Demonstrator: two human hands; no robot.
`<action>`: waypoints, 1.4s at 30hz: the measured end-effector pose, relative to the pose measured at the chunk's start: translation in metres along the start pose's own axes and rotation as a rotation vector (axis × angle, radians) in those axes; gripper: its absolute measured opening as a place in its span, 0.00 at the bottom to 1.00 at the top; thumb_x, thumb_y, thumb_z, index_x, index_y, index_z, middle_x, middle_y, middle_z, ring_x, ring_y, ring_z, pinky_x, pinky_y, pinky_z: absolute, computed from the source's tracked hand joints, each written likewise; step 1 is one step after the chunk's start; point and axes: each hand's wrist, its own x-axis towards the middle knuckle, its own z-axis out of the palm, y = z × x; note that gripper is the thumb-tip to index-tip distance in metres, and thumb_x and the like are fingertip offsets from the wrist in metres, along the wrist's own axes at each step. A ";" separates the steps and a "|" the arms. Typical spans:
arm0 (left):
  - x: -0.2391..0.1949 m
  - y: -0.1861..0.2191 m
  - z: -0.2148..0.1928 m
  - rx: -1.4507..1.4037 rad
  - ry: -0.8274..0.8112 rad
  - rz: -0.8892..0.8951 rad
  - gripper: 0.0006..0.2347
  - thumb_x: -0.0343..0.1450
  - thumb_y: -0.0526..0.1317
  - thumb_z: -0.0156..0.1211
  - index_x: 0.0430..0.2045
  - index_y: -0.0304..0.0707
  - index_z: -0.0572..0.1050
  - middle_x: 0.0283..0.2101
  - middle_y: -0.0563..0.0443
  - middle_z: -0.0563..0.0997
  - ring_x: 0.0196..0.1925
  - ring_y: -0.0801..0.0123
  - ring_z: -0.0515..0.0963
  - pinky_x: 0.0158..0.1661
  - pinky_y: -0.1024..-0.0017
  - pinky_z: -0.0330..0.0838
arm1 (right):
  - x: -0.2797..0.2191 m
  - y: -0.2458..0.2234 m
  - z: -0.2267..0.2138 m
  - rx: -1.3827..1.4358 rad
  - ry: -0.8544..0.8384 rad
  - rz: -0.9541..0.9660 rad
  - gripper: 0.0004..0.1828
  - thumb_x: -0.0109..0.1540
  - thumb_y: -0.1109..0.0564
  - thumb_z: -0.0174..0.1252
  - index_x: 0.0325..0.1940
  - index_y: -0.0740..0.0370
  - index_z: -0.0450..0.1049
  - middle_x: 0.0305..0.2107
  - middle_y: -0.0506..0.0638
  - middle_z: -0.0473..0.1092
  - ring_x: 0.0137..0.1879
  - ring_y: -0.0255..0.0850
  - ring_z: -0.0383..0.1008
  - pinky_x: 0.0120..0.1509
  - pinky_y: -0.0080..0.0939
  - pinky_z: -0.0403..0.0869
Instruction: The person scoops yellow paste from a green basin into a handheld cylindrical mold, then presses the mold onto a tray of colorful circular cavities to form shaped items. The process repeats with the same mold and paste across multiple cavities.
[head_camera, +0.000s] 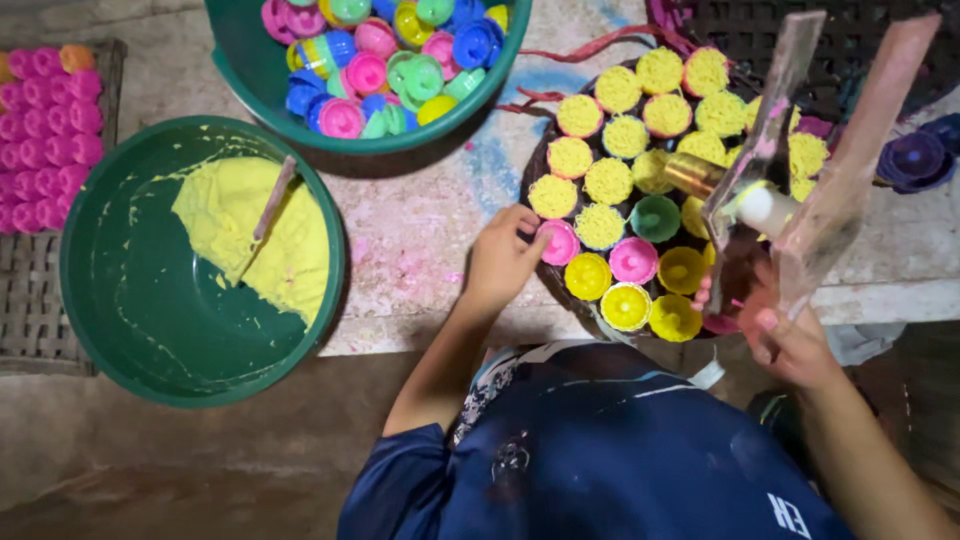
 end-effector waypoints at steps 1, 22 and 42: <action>0.000 0.005 -0.001 0.002 -0.002 0.030 0.09 0.68 0.38 0.66 0.35 0.33 0.75 0.36 0.43 0.80 0.25 0.64 0.80 0.30 0.69 0.74 | 0.002 -0.001 0.003 -0.002 -0.010 0.017 0.48 0.61 0.46 0.62 0.80 0.57 0.47 0.63 0.60 0.62 0.67 0.54 0.66 0.72 0.58 0.65; 0.070 0.078 -0.017 -1.877 -0.679 0.214 0.35 0.72 0.61 0.58 0.68 0.37 0.59 0.60 0.46 0.73 0.70 0.58 0.68 0.73 0.58 0.57 | 0.081 -0.048 0.021 0.022 -0.497 0.964 0.48 0.61 0.25 0.36 0.72 0.65 0.60 0.50 0.65 0.76 0.53 0.53 0.79 0.62 0.52 0.75; 0.119 0.021 0.020 -2.120 -0.451 0.316 0.09 0.74 0.48 0.53 0.37 0.45 0.66 0.36 0.57 0.69 0.42 0.69 0.70 0.57 0.62 0.71 | 0.132 -0.073 0.060 -1.190 -0.309 0.718 0.42 0.66 0.28 0.33 0.45 0.66 0.78 0.31 0.57 0.75 0.36 0.45 0.76 0.44 0.47 0.74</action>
